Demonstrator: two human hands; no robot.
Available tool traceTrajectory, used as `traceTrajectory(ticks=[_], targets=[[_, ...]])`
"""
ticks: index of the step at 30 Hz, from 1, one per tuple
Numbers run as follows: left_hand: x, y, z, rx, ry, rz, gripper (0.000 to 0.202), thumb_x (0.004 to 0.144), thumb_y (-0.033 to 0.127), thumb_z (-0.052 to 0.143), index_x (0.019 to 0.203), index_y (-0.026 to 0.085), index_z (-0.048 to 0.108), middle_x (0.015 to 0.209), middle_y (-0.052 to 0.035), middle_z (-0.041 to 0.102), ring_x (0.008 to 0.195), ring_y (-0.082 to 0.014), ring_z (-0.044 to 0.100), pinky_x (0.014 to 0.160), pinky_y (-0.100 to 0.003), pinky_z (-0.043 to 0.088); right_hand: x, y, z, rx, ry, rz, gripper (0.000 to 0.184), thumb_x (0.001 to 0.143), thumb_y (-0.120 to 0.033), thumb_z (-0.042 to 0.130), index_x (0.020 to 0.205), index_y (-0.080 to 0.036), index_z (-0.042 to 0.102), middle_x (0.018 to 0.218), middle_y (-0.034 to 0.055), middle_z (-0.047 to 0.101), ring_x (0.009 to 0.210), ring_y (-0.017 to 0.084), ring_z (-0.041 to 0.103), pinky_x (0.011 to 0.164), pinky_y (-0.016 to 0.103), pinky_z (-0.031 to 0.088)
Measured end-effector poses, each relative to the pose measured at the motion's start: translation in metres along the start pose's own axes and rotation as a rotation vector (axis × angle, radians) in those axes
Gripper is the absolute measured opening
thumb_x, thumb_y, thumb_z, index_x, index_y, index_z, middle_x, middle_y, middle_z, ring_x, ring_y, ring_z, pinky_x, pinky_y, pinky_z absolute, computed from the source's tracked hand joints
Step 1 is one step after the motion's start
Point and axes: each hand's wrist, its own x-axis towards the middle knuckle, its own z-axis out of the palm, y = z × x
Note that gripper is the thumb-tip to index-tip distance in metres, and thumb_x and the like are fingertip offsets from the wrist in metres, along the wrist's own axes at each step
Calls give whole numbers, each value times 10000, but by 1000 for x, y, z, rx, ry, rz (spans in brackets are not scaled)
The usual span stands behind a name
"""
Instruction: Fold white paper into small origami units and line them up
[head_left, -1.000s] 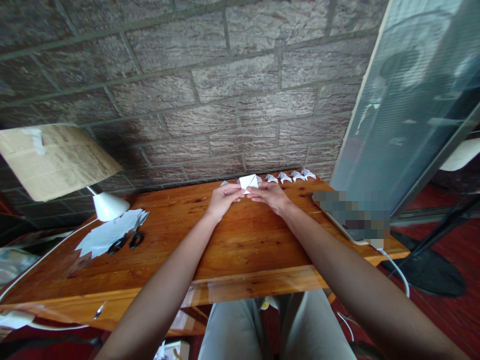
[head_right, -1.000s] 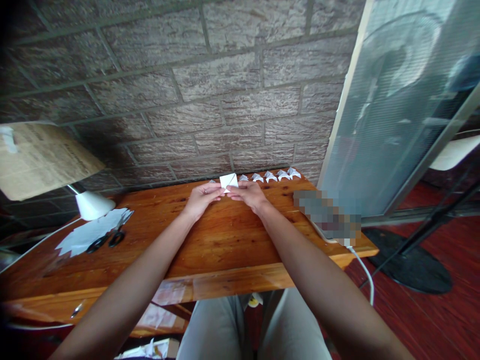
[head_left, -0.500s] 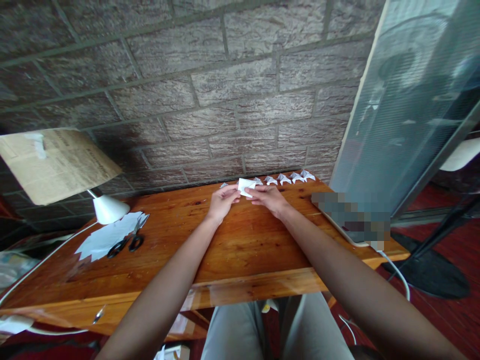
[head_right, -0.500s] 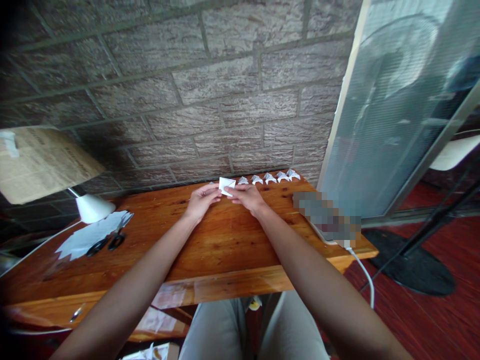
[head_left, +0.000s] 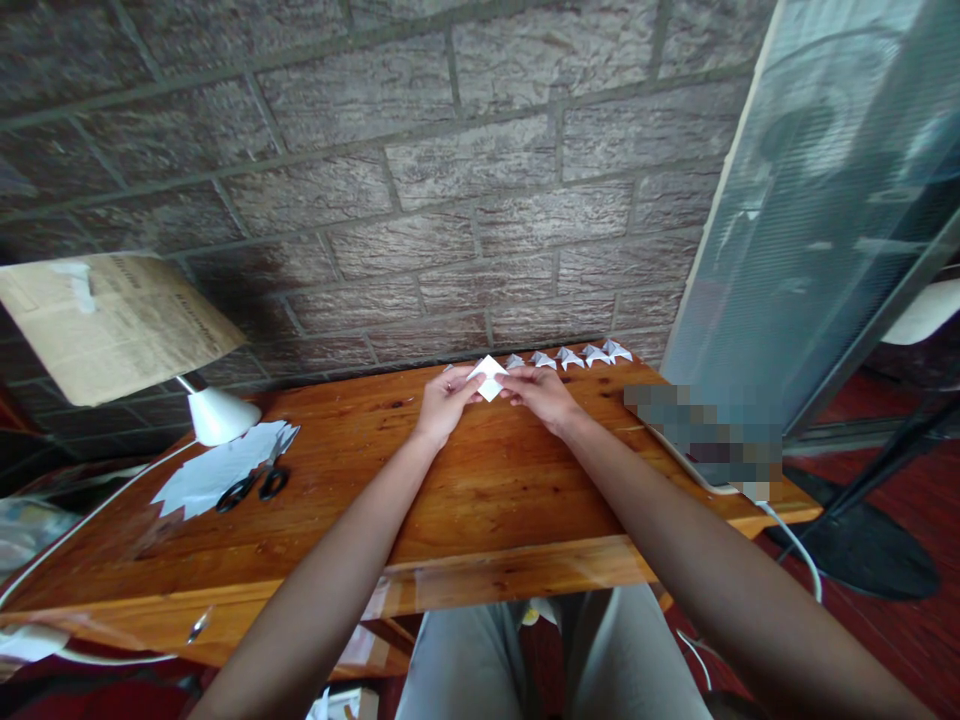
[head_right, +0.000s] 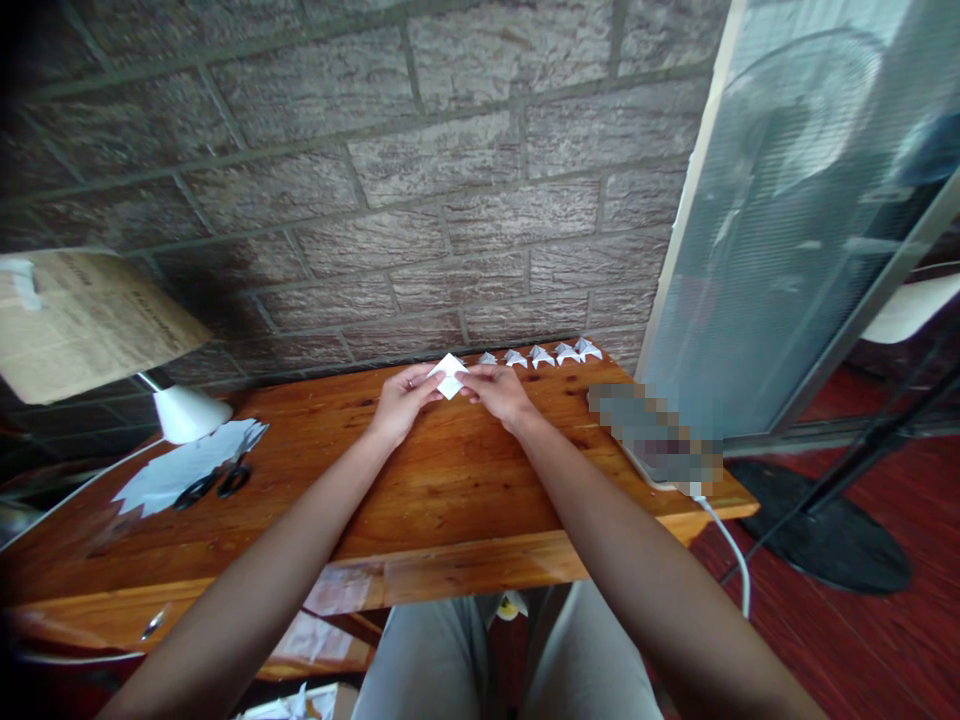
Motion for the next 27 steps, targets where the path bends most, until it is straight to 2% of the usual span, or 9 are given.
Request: traceTrajectory(ticks=[4,8,12,16,22,27], targets=[[-2,3,0,57,-16,0,341,585,411,817,791,152,735,737,-38,701,652,-136,615,605,-246,496,0,1,1,2,-20,12,313,593,-418,819,712,-151,706,658,15,682,591,87,590,512,170,441],[-2,5,-2,34,-41,0,321,599,414,811,779,159,738,749,-42,705,652,-132,609,603,-243,481,-2,-1,2,-25,-77,-36,316,615,-436,806,709,-152,705,617,7,671,564,85,586,520,177,453],[0,5,-6,-101,-115,-143,356,601,417,816,828,156,732,804,-54,710,685,-129,631,674,-256,488,-3,-4,0,36,-94,15,285,617,-399,818,698,-151,704,619,13,677,569,80,595,541,171,466],[3,3,-9,-212,-102,-261,348,644,424,795,867,169,714,864,-69,720,748,-132,648,737,-262,484,-1,-4,-3,85,-68,98,228,634,-342,819,718,-159,711,655,15,684,580,71,593,527,154,461],[7,-1,-10,-191,8,-218,347,590,405,830,831,183,716,836,-44,720,745,-119,640,774,-262,474,-1,-4,-1,103,-44,104,238,596,-329,839,721,-157,731,636,-4,654,553,48,530,482,137,408],[4,-2,-5,-245,-1,-200,344,612,412,819,847,186,708,874,-45,721,808,-134,649,812,-274,475,-2,-4,-1,132,-69,101,289,542,-360,856,709,-156,736,673,2,657,586,50,527,493,140,402]])
